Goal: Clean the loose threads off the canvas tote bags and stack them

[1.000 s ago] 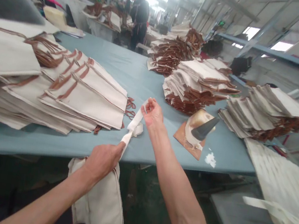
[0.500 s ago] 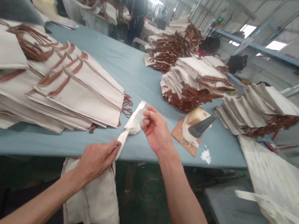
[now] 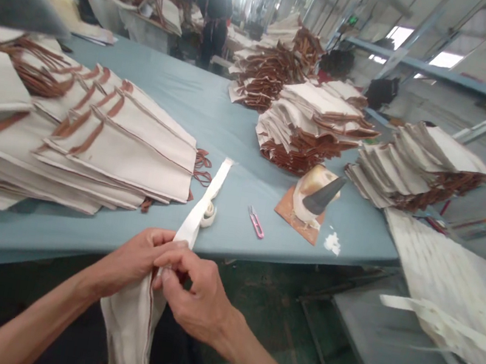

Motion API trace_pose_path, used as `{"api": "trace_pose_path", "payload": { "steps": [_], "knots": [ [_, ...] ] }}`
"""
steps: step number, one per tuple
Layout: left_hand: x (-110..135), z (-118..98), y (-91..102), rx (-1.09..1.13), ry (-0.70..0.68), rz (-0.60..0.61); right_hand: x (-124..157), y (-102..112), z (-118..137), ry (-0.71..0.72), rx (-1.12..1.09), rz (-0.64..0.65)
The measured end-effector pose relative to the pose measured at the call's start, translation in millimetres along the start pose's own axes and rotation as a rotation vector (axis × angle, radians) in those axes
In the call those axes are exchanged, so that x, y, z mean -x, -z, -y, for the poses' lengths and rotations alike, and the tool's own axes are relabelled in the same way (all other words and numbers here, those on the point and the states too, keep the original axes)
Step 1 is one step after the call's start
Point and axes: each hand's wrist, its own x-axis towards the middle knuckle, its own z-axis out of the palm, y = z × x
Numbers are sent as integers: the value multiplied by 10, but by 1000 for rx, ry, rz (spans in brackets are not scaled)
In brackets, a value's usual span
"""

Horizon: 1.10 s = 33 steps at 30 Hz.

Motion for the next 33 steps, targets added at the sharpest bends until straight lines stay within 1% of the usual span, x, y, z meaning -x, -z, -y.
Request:
{"api": "trace_pose_path", "payload": {
  "steps": [1,2,4,5,6,8,9,11,13,15,17,20,22,25,28,30,33],
  "knots": [
    [0,9,3,26,1,-13,-20,26,-22,10,76,-46],
    [0,18,12,49,1,-30,-51,80,-51,14,167,-121],
    [1,37,40,90,4,-60,-153,248,-136,16,348,-315],
    [4,45,58,106,11,-72,-217,345,-189,14,408,-379],
    [7,51,75,121,18,-83,-283,436,-245,11,443,-404],
    [13,54,105,149,29,-110,-395,560,-352,4,491,-363],
    [15,50,115,161,31,-126,-429,581,-397,-4,511,-330],
    [11,34,124,184,29,-158,-441,546,-460,-31,544,-278],
    [-1,11,123,200,25,-185,-393,453,-493,-67,567,-269],
    [-19,-12,121,208,24,-209,-328,374,-507,-100,589,-291],
    [-30,-34,121,209,26,-229,-285,356,-509,-126,613,-320],
    [-20,-72,123,200,25,-238,-280,437,-468,-136,633,-331],
    [1,-99,122,185,23,-228,-312,502,-400,-107,622,-285],
    [20,-134,115,148,10,-219,-439,541,-280,-40,581,-158],
    [1,-141,109,90,-18,-241,-664,541,-248,-30,519,-49],
    [-24,-122,109,43,-41,-277,-818,554,-299,-65,461,-19],
    [-38,-70,107,-51,-80,-367,-948,579,-435,-151,350,-45]
  ]
}}
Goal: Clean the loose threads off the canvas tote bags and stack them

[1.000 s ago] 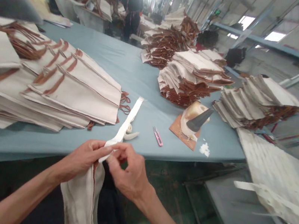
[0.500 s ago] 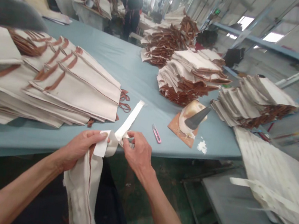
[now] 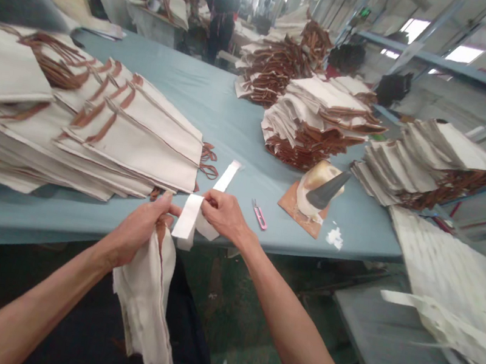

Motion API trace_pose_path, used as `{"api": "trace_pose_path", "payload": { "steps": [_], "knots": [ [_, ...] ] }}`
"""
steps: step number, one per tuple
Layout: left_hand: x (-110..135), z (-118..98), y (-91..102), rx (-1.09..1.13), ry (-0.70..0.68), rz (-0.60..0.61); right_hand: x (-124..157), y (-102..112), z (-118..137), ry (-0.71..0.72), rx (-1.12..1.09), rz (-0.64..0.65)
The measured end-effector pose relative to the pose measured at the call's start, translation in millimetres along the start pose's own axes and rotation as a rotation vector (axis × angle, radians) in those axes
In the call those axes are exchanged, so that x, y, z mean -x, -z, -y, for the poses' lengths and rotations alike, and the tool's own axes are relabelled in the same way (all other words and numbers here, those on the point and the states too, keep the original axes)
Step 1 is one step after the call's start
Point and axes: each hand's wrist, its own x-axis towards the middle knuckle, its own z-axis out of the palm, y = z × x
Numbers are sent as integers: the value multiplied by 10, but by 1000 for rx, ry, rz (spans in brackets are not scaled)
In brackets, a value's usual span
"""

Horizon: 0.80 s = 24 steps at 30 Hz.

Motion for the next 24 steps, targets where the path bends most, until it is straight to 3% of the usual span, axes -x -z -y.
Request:
{"api": "trace_pose_path", "payload": {
  "steps": [3,9,15,24],
  "knots": [
    [44,53,-21,-133,-91,-50,-6,-60,-116,-106,-130,-17],
    [137,168,-158,-324,-187,1,75,-168,-202,-231,-291,-45],
    [141,197,-219,-295,-143,-88,126,-129,-223,-176,-210,-91],
    [-21,-47,-252,-214,-86,101,194,-186,-151,-95,3,-133]
  ]
}}
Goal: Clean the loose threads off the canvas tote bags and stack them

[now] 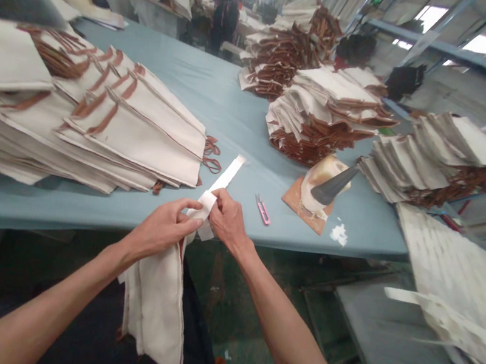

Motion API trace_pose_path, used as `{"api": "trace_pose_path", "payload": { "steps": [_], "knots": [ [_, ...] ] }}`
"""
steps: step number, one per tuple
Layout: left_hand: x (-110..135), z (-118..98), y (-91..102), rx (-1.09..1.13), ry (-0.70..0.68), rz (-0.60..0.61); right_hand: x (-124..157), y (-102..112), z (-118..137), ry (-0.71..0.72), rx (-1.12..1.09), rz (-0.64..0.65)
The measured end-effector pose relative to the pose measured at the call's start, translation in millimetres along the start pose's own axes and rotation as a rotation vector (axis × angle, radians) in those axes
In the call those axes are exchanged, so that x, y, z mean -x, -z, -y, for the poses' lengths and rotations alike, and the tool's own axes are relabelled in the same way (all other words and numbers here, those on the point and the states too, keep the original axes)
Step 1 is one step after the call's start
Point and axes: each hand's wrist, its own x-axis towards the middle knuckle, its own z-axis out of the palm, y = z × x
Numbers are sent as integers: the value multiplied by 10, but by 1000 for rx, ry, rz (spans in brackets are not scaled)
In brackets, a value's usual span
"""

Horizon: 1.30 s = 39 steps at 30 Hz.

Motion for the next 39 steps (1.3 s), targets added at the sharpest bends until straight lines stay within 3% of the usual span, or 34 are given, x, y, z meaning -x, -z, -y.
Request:
{"api": "trace_pose_path", "payload": {
  "steps": [3,8,11,16,21,27,33,39],
  "knots": [
    [-41,20,-46,30,21,-3,2,-24,19,-1,53,-7],
    [-19,68,-79,36,42,-127,-21,-42,33,-42,80,-27],
    [-9,83,-69,-15,42,-110,-68,-27,41,-80,63,-27],
    [4,136,-49,-171,18,-155,-139,16,34,-122,0,6],
    [118,173,-13,-498,-75,-182,-164,7,-25,-183,-58,20],
    [173,221,-105,-865,-147,-61,-169,6,-22,-230,-68,41],
    [143,248,-162,-1056,-161,33,-157,140,76,-231,-25,41],
    [122,214,-128,-1123,-163,39,-498,325,102,-359,-118,-43]
  ]
}}
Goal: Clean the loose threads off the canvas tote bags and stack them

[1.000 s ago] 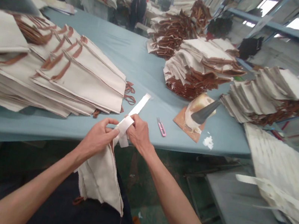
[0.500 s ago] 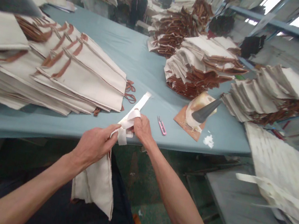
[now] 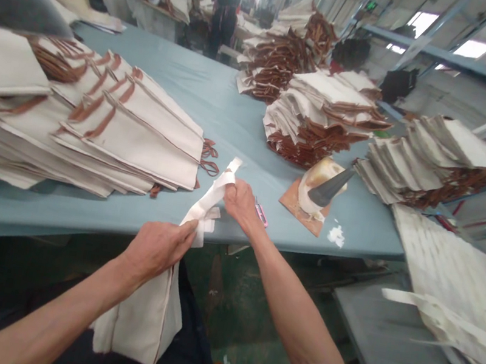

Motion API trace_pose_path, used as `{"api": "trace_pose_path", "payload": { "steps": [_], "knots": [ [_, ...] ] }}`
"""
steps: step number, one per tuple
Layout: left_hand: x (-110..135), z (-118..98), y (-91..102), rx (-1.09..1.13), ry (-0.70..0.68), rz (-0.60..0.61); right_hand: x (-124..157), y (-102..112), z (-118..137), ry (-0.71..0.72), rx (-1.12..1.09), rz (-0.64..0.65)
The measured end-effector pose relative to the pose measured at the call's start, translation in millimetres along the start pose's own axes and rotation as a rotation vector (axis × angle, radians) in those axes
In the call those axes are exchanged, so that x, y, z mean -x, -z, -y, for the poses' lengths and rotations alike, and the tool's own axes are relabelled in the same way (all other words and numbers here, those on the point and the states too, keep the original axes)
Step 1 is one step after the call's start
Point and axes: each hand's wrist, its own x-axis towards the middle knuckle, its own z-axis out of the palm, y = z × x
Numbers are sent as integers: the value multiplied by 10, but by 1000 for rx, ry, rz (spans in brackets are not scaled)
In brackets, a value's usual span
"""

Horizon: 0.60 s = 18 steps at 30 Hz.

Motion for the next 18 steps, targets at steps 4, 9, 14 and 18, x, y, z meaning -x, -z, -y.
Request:
{"api": "trace_pose_path", "payload": {
  "steps": [4,9,14,18],
  "knots": [
    [-15,1,3,-5,13,-13,-397,101,168,-149,-205,-31],
    [-63,6,22,6,12,-25,-808,200,321,-287,-478,-68],
    [-114,19,63,19,11,-13,-1082,265,403,-317,-700,-115],
    [-134,30,58,36,24,6,-1249,422,516,-289,-825,-148]
  ]
}}
